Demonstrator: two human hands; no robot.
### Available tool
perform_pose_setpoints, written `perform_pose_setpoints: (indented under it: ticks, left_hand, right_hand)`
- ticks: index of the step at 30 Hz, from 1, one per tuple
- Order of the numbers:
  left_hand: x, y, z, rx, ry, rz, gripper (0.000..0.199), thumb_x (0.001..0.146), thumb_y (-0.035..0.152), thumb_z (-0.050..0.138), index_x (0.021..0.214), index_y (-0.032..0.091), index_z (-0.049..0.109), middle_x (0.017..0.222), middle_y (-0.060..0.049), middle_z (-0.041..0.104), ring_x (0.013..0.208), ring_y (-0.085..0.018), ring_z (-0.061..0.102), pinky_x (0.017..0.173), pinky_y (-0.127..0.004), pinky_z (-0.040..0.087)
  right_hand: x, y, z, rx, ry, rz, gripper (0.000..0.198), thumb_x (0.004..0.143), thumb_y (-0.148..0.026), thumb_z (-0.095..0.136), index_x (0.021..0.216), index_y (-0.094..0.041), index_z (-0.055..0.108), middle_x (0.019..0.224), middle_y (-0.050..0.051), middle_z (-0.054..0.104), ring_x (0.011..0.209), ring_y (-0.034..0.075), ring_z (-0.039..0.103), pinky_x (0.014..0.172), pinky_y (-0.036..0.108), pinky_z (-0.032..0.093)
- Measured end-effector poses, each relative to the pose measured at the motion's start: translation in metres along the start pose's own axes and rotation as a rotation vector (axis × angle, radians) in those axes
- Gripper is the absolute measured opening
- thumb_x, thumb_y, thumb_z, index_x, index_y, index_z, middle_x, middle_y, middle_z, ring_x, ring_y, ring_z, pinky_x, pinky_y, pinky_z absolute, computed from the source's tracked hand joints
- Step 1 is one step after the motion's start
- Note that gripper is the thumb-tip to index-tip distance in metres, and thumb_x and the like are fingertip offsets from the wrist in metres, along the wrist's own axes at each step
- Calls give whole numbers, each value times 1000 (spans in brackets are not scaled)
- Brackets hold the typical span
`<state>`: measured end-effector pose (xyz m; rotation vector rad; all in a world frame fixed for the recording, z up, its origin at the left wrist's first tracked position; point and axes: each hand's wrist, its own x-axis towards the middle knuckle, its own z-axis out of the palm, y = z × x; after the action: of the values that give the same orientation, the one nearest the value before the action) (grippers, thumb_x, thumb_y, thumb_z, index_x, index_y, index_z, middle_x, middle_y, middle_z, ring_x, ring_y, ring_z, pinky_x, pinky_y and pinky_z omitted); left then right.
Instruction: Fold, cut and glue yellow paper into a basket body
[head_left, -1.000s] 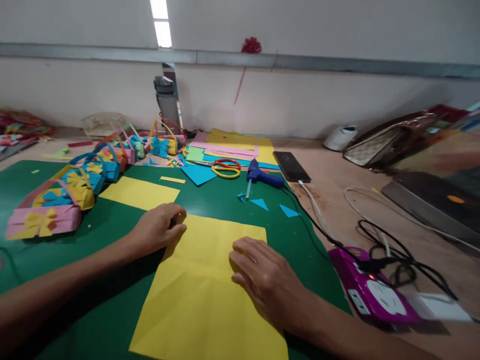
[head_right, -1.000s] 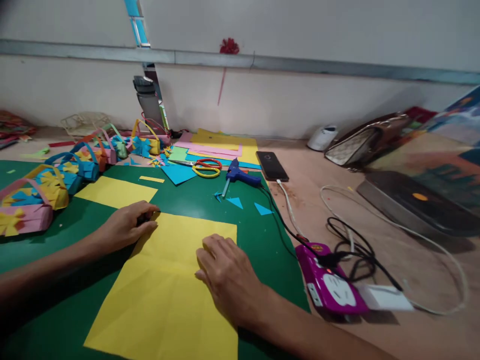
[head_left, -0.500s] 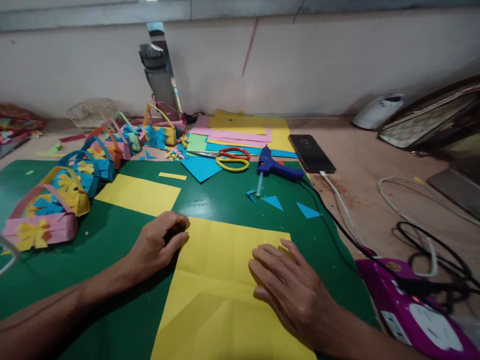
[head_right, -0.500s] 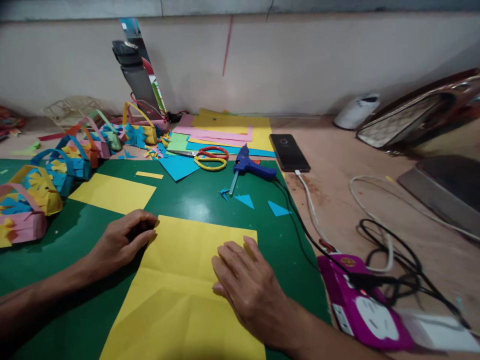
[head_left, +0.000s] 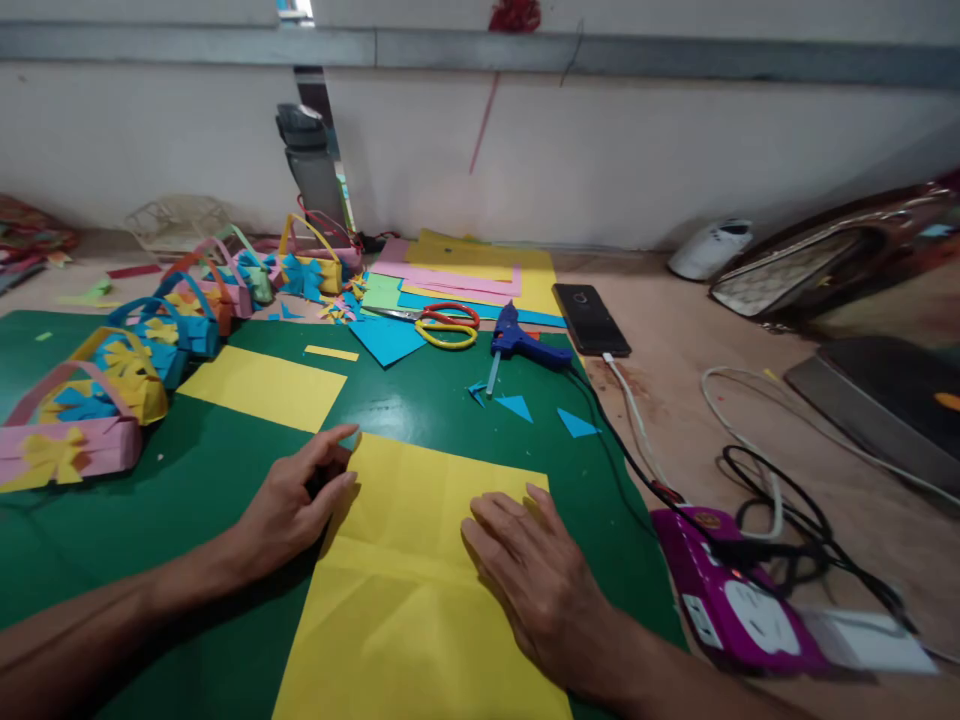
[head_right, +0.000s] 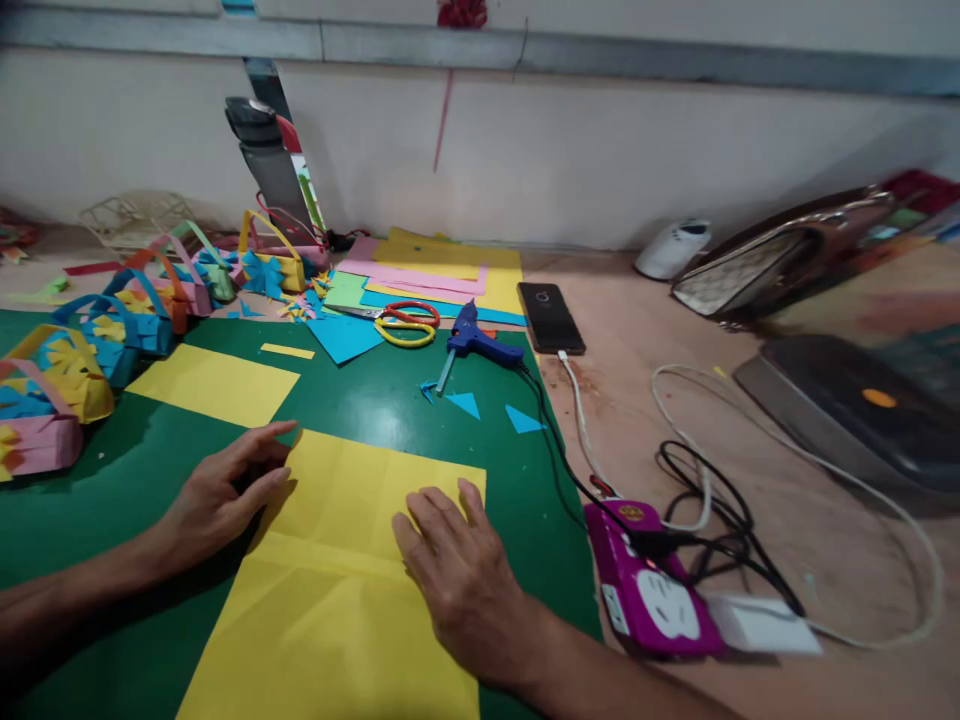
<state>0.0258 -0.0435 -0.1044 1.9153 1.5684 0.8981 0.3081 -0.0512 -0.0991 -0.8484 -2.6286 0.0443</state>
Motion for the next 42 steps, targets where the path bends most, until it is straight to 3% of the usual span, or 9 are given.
perform_pose_setpoints:
  ticks: [9,13,20,27,33,38,42]
  left_hand:
    - [-3,3,-5,-82,-76,-68,48,81,27,52,126,15,45,72,2,59,64,-13,57,57,-24,46]
    - [-4,4,-1,-90,-67,-51,50,80,25,50,129,13,41,68,4,56,60,-12,54,56,-23,44]
    - [-1,3,6,-112,-42,-27,47,80,22,51,126,13,44,65,6,50,57,-10,49,56,-22,40]
    - [9,15,-1,-472,-102,-317,60,77,30,58,130,10,35,63,7,49,52,-8,43,48,-19,34]
    - [9,24,-8,-551,-266,-456,66,79,38,59,132,10,31,52,11,41,41,-7,36,40,-18,29]
    - [3,20,-8,-596,-308,-434,48,90,43,46,127,13,35,56,6,53,48,-10,50,47,-20,41]
    - [-3,20,-6,-523,-270,-318,22,91,36,47,101,17,51,60,4,59,52,-10,55,50,-18,45]
  right_hand:
    - [15,-8,-1,-29,-8,96,24,91,-11,37,103,-13,58,104,13,64,105,25,55,96,49,32]
    - [30,-19,-8,-38,16,41,22,90,-12,41,104,-12,58,110,16,62,107,26,53,92,46,38]
    - [47,-38,3,118,-222,-12,8,83,-13,57,91,-15,57,101,11,62,90,23,54,79,38,44]
    - [38,-22,16,214,-166,-53,15,88,-15,52,102,-13,56,118,13,58,113,26,48,93,44,39]
    - [35,-18,17,239,-166,-75,18,89,-19,53,105,-12,55,121,13,58,116,27,47,94,44,38]
    - [34,-18,20,228,-148,-77,20,89,-21,53,106,-12,56,119,13,59,113,27,48,94,45,38]
    - [35,-17,20,225,-145,-88,20,89,-20,52,107,-12,56,120,13,59,114,26,48,94,44,38]
